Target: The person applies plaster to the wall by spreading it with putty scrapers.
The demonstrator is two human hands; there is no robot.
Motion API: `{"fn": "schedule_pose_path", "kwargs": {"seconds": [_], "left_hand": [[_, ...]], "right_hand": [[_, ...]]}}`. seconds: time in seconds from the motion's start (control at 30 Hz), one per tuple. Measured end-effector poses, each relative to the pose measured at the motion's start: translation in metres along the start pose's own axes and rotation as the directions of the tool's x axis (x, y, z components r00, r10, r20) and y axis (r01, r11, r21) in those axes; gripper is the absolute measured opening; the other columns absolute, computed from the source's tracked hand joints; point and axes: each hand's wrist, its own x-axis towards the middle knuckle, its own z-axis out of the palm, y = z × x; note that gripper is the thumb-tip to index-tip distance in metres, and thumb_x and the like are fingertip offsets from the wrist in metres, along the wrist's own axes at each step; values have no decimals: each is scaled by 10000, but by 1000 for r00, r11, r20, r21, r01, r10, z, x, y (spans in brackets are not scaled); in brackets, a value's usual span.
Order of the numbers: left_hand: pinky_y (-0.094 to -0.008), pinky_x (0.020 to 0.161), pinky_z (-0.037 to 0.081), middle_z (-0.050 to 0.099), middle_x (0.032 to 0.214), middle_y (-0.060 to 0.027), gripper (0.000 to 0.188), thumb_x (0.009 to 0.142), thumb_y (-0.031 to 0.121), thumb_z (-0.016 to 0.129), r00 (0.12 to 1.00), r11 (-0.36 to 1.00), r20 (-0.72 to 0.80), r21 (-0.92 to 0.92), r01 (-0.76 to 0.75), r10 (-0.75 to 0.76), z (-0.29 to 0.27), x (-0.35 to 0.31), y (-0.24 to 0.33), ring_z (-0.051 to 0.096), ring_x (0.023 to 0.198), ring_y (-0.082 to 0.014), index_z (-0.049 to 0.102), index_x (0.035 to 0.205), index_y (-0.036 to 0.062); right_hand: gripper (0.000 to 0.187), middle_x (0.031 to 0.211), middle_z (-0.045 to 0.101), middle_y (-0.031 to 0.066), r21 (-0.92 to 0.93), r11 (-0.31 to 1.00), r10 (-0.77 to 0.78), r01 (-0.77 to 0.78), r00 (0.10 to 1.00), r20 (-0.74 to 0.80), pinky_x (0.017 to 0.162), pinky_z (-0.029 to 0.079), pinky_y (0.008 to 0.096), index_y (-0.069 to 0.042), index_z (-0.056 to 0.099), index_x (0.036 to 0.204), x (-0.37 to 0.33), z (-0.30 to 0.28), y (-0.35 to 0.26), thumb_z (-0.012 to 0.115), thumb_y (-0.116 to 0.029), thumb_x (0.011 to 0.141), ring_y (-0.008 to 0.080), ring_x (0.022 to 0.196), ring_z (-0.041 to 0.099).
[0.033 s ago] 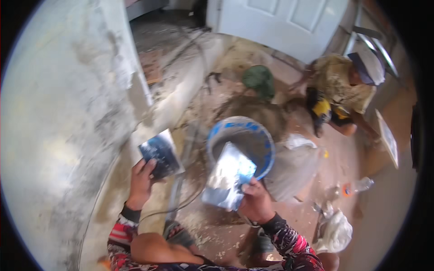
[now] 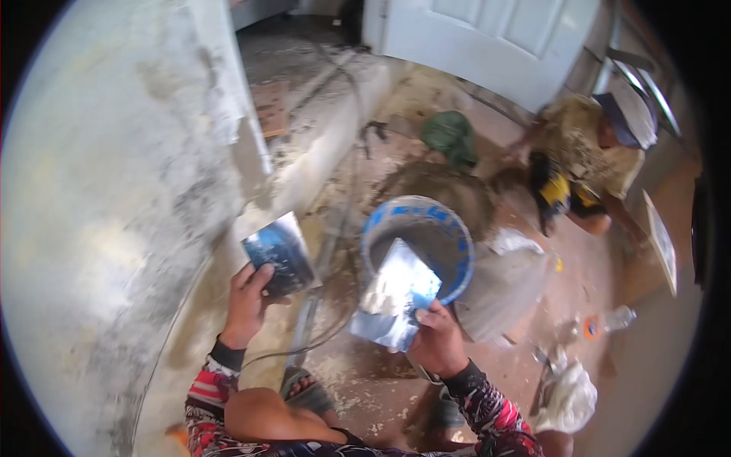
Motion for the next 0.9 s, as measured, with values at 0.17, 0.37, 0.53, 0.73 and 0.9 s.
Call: {"fn": "schedule_pose_path", "kwargs": {"seconds": [0.17, 0.37, 0.53, 0.73, 0.9], "left_hand": [[-441, 624, 631, 698, 1088, -87, 258, 970, 102, 602, 996, 983, 17, -164, -80, 83, -25, -29, 6, 720, 918, -247, 611, 1222, 51], [-447, 651, 624, 677, 1152, -94, 338, 980, 107, 572, 982, 971, -87, -159, -181, 169, -36, -60, 16, 710, 979, -277, 532, 1314, 78], [-426, 744, 627, 665, 1171, -77, 365, 996, 95, 561, 894, 825, -120, 453, -338, 432, -39, -70, 60, 700, 999, -241, 496, 1352, 47], [-288, 840, 533, 704, 1112, -93, 202, 996, 62, 561, 879, 314, 93, 912, -264, 468, 21, -92, 109, 679, 976, -161, 641, 1170, -4], [-368, 876, 523, 679, 1171, -146, 351, 899, -27, 562, 796, -191, 523, 852, -487, 305, 59, -85, 80, 655, 983, -329, 644, 1230, 55]], "right_hand": [[415, 1293, 609, 100, 84, 995, 42, -51, 994, 105, 818, 618, 513, -64, 473, 1392, 22, 2, 43, 511, -67, 978, 286, 1085, 666], [397, 1279, 622, 83, 20, 999, 28, -29, 998, 59, 854, 604, 470, -58, 499, 1376, 39, 1, 58, 479, -32, 980, 257, 1114, 654], [398, 1260, 629, 58, -89, 991, -91, 98, 993, 80, 859, 591, 398, -62, 485, 1395, 66, -18, 68, 481, -52, 997, 195, 1098, 650], [290, 1100, 631, -2, -120, 988, -91, 98, 993, 69, 769, 584, 307, -69, 554, 1287, 88, -24, 77, 512, -75, 1000, 92, 933, 642], [235, 1048, 637, -10, -139, 980, -124, 140, 985, 121, 725, 582, 276, -70, 567, 1229, 89, -28, 62, 520, -81, 999, 78, 849, 643]]}}
